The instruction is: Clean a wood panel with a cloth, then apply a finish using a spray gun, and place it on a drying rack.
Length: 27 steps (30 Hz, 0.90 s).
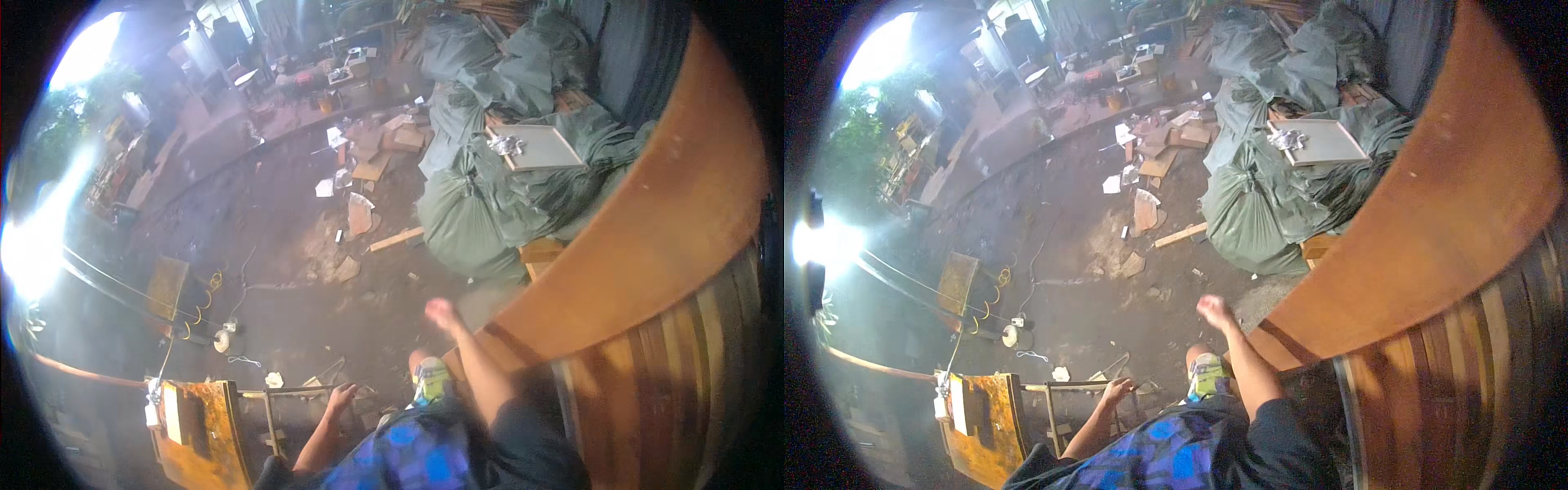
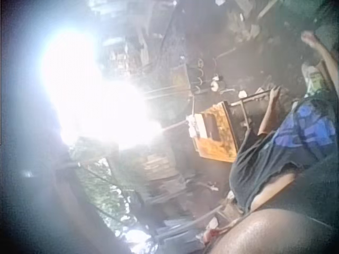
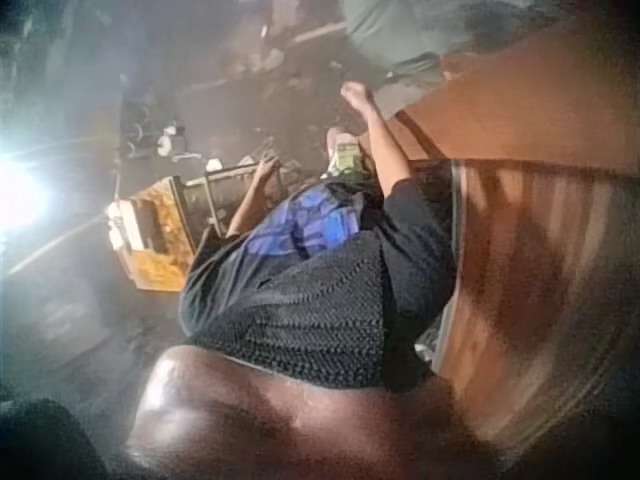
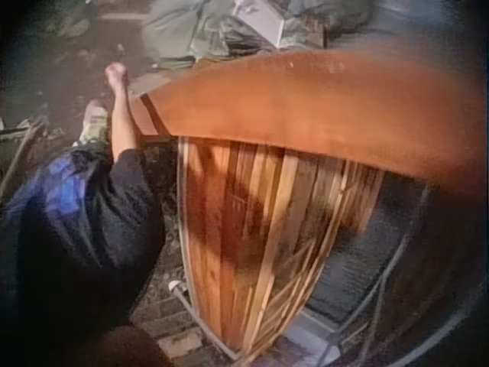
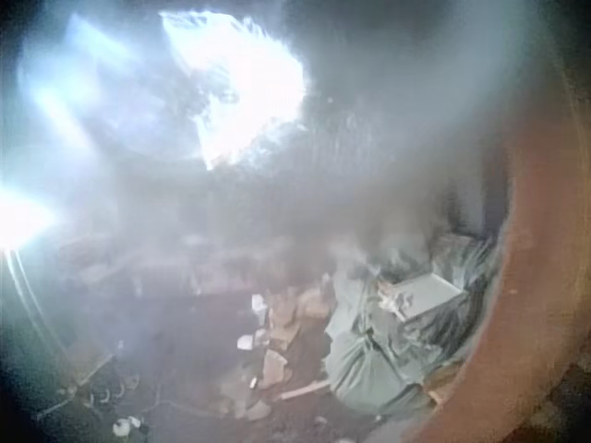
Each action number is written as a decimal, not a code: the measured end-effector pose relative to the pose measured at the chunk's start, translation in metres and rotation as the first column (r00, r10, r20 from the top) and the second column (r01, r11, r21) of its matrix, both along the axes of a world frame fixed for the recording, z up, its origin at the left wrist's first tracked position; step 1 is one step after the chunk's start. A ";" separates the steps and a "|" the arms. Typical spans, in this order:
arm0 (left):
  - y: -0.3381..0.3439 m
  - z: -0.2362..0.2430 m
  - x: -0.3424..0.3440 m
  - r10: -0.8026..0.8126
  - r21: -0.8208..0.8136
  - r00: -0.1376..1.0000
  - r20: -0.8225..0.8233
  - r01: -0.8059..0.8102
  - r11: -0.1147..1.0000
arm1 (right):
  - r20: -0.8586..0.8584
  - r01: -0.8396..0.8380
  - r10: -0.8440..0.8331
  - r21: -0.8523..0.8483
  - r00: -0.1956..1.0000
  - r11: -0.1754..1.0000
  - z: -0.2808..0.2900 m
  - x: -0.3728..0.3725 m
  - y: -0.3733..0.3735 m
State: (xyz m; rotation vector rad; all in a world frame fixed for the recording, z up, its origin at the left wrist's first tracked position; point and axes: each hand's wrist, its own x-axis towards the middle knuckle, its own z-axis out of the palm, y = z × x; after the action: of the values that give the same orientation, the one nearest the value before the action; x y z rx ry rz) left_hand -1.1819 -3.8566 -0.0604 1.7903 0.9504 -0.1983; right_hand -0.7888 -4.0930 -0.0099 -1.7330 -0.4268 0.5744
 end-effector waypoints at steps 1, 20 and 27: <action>-0.019 -0.004 0.036 -0.035 -0.024 0.999 0.011 0.035 0.999 | 0.037 0.177 -0.176 -0.038 0.984 0.983 0.001 0.053 -0.009; 0.207 0.059 0.382 0.008 -0.293 0.943 -0.332 -0.111 0.950 | -0.394 0.916 -0.855 -0.075 0.337 0.395 -0.024 0.703 -0.111; 0.283 0.067 0.426 -0.190 -0.066 0.982 -0.009 0.189 0.980 | -0.019 0.841 -0.923 0.418 0.385 0.342 -0.049 0.698 -0.054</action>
State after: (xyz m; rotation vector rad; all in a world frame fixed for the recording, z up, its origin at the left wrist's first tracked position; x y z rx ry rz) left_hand -0.7562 -3.5738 0.0069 1.8213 0.7746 -0.3603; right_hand -0.0910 -4.1474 -0.0586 -1.3720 0.3193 -0.5229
